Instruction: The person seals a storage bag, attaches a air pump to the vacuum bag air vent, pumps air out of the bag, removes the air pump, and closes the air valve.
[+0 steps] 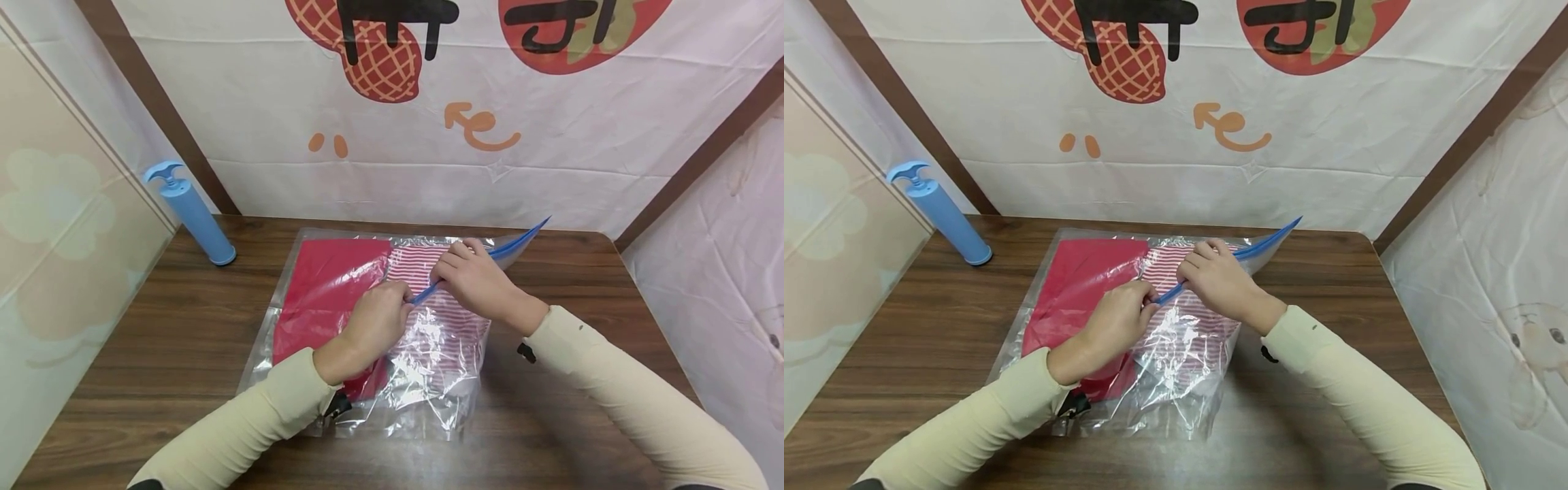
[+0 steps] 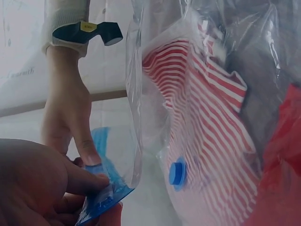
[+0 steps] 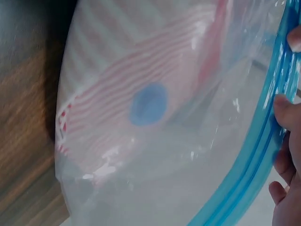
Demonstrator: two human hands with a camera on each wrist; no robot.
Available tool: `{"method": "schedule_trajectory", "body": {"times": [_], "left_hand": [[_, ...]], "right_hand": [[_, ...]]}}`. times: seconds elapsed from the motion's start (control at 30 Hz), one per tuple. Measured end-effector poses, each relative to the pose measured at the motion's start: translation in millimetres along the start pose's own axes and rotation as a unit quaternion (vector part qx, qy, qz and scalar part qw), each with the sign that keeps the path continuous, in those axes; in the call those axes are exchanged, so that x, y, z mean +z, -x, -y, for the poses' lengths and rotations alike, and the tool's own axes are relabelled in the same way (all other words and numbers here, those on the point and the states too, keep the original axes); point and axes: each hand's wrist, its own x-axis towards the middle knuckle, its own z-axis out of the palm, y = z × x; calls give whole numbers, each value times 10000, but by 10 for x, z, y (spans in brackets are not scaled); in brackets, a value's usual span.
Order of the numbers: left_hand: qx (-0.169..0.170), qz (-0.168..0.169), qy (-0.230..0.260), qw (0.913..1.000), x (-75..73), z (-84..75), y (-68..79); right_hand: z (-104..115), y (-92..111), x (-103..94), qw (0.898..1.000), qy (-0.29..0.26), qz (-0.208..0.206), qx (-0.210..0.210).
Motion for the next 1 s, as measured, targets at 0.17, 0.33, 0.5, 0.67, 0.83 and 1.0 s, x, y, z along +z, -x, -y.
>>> {"method": "schedule_trajectory", "body": {"times": [0.17, 0.33, 0.5, 0.67, 0.83, 1.0], "left_hand": [[27, -69, 44, 10000, 2, 8, -2], [49, -40, 49, 10000, 10, 13, 4], [98, -80, 30, 9999, 11, 18, 10], [-38, -11, 79, 10000, -2, 21, 13], [3, -51, 111, 9999, -7, 27, 12], [72, -95, 89, 9999, 17, 28, 4]], "right_hand": [[-50, 13, 9, 9999, -19, -64, -92], [-52, 17, 45, 9996, -32, -158, -225], [-68, 6, 36, 9995, -215, -116, -206], [-123, 1, -12, 9996, -258, 14, -66], [-150, 24, -10, 9992, -383, -89, -86], [-149, 34, 13, 9994, -280, -155, -138]]}}
